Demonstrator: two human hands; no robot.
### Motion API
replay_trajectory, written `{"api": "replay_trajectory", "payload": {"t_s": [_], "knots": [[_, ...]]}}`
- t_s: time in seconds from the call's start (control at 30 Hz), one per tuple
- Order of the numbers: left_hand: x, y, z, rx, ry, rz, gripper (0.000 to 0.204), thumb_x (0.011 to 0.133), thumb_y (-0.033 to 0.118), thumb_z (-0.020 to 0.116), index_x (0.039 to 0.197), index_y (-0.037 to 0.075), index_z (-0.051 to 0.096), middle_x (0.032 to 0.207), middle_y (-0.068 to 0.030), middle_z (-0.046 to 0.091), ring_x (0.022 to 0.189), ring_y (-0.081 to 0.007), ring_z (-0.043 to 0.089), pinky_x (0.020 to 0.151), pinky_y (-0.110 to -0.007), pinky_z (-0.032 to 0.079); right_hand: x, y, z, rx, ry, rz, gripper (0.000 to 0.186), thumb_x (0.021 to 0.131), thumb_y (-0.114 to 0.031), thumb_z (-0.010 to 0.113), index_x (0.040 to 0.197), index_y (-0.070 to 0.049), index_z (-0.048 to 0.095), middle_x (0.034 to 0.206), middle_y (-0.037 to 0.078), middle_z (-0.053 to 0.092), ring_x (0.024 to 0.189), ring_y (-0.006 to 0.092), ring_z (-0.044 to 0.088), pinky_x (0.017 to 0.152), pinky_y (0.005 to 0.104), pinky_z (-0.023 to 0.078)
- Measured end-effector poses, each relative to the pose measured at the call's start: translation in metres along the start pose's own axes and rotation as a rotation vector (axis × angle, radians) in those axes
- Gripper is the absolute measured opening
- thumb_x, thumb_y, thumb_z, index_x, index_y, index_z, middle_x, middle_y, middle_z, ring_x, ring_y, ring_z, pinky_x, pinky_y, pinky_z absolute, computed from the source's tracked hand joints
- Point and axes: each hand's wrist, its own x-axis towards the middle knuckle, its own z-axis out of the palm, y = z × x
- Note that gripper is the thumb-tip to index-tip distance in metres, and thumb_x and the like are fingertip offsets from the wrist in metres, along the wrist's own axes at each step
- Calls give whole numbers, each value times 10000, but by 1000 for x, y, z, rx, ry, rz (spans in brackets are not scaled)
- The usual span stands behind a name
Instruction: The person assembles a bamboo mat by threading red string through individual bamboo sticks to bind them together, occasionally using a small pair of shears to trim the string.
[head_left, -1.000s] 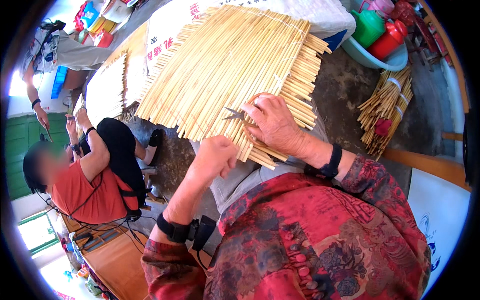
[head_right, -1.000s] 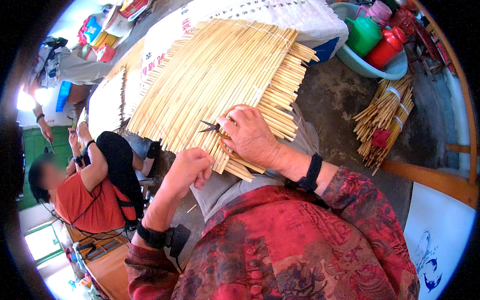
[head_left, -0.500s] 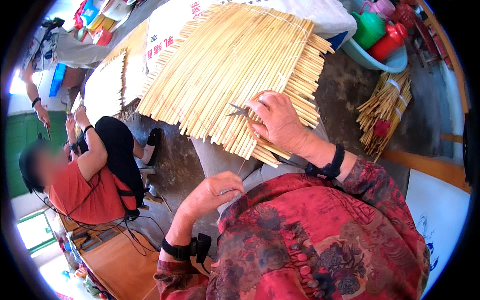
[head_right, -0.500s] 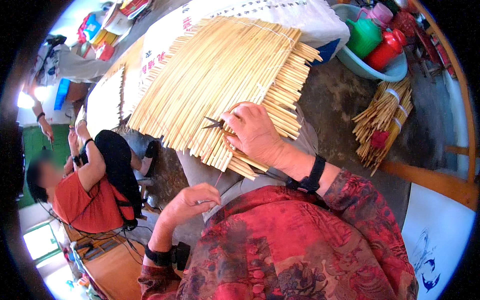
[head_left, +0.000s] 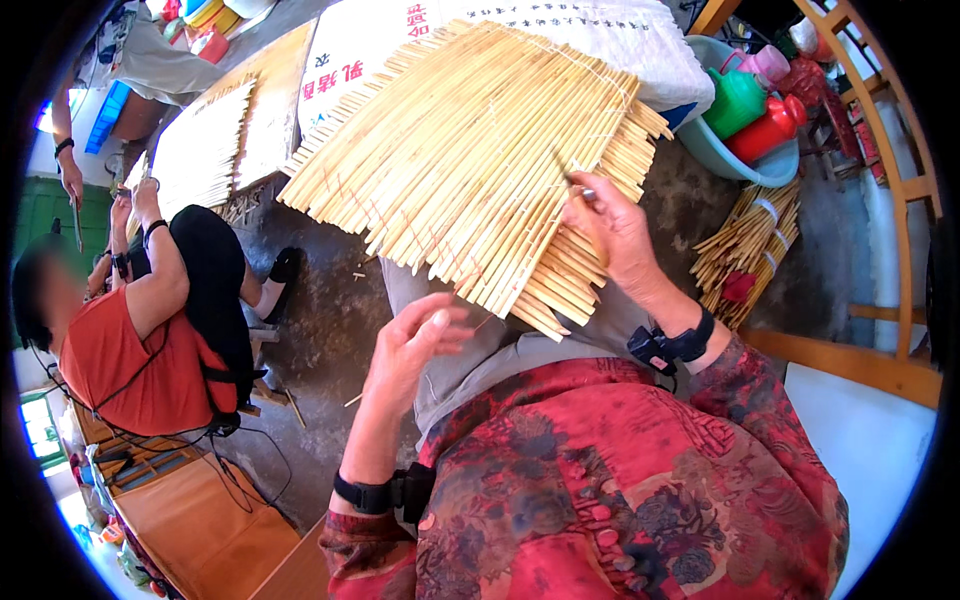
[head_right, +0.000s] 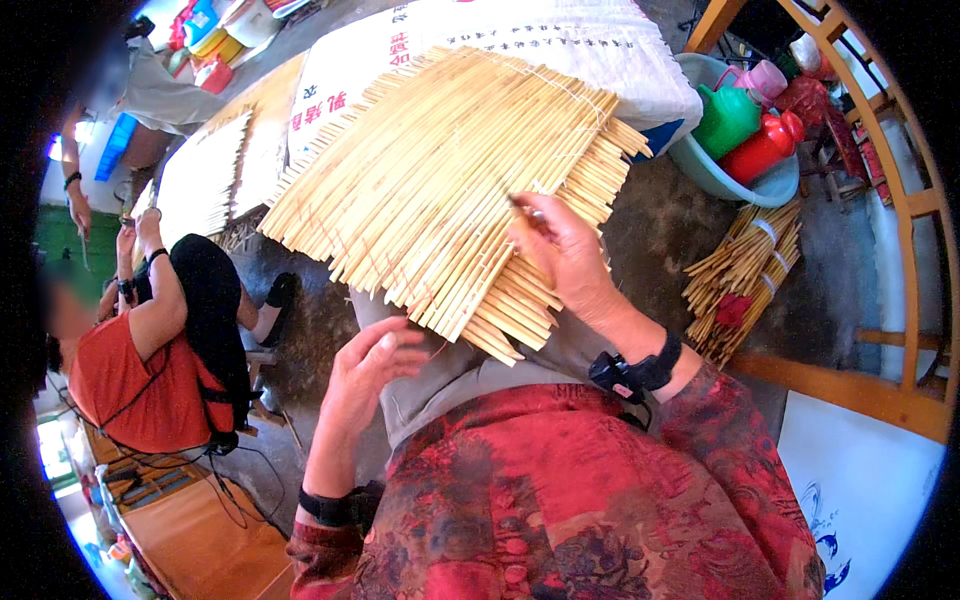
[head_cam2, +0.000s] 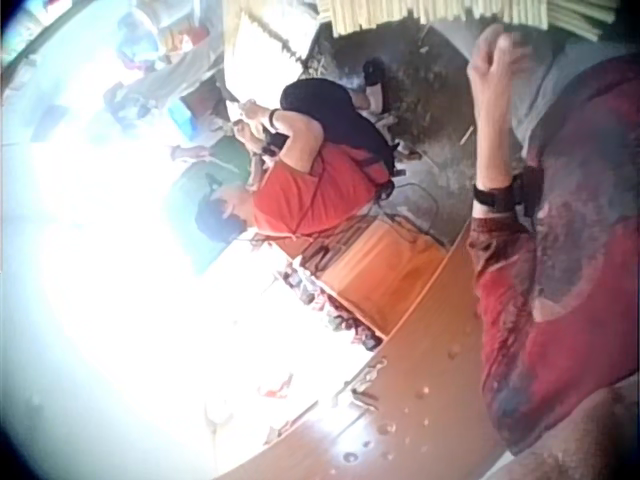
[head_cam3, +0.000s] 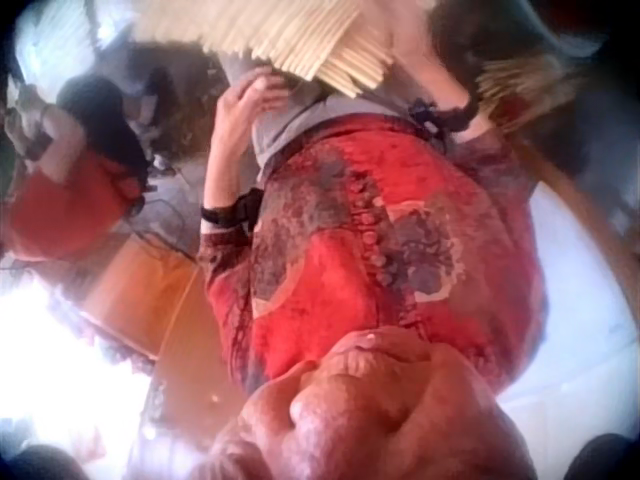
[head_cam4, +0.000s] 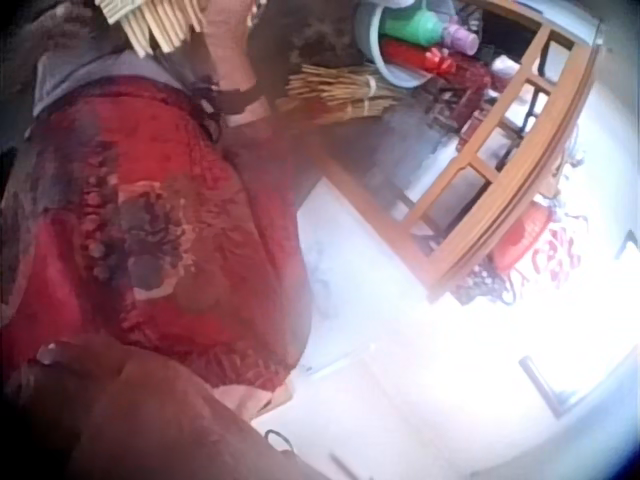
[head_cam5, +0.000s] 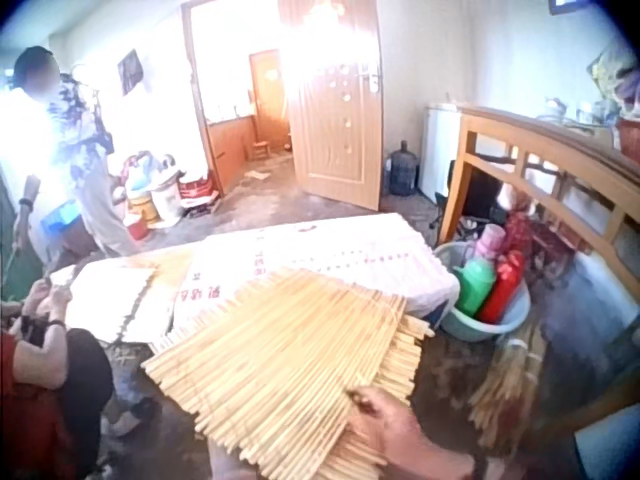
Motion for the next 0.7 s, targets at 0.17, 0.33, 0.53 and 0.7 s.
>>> {"api": "replay_trajectory", "payload": {"t_s": [0.17,0.33,0.53,0.7], "knots": [[26,-11,25,-457,-152,46,535,953,272,546,1348,-57,399,1200,-147,585,1073,-222,592,889,-378,486,43,32,-69,-323,167,-26,325,852,-83,675,1157,-9,589,928,103,655,816,119,633,668,248,504],[38,2,45,-364,-29,-108,390,955,105,458,1302,-66,417,1247,-163,544,1096,-269,578,923,-447,498,123,84,-168,-515,325,97,356,813,-201,693,1102,-9,614,946,156,676,863,209,656,747,315,503],[38,-1,44,-407,-15,-69,367,940,85,483,1270,-75,454,1222,-179,567,1067,-290,603,837,-460,550,189,158,-251,-880,495,52,325,762,-143,654,1074,-59,618,956,176,636,904,342,626,776,413,496],[27,3,47,-401,142,-61,385,934,109,515,1269,-76,468,1193,-177,587,1034,-288,622,802,-444,567,235,206,-253,-1190,395,45,244,815,-121,569,1045,-76,637,919,226,631,887,402,613,770,457,494]]}}
